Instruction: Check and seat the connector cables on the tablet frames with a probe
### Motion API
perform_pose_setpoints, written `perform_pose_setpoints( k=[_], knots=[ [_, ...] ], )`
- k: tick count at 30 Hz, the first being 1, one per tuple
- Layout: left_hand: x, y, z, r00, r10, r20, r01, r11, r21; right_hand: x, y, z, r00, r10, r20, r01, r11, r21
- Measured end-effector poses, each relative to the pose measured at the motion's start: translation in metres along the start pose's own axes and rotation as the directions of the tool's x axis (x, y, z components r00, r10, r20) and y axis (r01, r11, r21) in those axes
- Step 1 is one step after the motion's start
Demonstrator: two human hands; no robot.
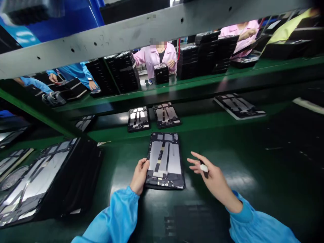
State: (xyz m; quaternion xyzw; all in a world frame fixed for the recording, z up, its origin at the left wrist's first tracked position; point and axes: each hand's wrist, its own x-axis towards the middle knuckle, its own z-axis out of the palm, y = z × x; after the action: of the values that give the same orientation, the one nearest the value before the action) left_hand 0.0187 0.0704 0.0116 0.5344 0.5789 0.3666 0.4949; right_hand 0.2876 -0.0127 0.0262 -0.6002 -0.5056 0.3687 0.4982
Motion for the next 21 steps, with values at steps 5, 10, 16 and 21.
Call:
perform_pose_setpoints(
  k=[5, 10, 16, 21],
  knots=[
    [-0.029, -0.005, -0.025, 0.972, 0.083, 0.22, -0.112, 0.986, 0.122, -0.029, 0.015, -0.008, 0.978, 0.049, 0.202, -0.004, 0.976, -0.219],
    [-0.075, -0.025, -0.022, 0.87, 0.342, 0.355, -0.466, 0.806, 0.365, -0.047, 0.033, -0.003, 0.985, 0.009, 0.171, 0.03, 0.974, -0.223],
    [-0.083, -0.015, -0.013, 0.817, 0.46, 0.347, -0.576, 0.649, 0.497, -0.053, 0.024, -0.018, 0.995, 0.027, 0.098, 0.005, 0.95, -0.312],
    [-0.071, 0.002, -0.009, 0.779, 0.487, 0.395, -0.626, 0.615, 0.478, -0.045, -0.008, 0.01, 0.979, -0.121, 0.163, 0.176, 0.907, -0.383]
  ],
)
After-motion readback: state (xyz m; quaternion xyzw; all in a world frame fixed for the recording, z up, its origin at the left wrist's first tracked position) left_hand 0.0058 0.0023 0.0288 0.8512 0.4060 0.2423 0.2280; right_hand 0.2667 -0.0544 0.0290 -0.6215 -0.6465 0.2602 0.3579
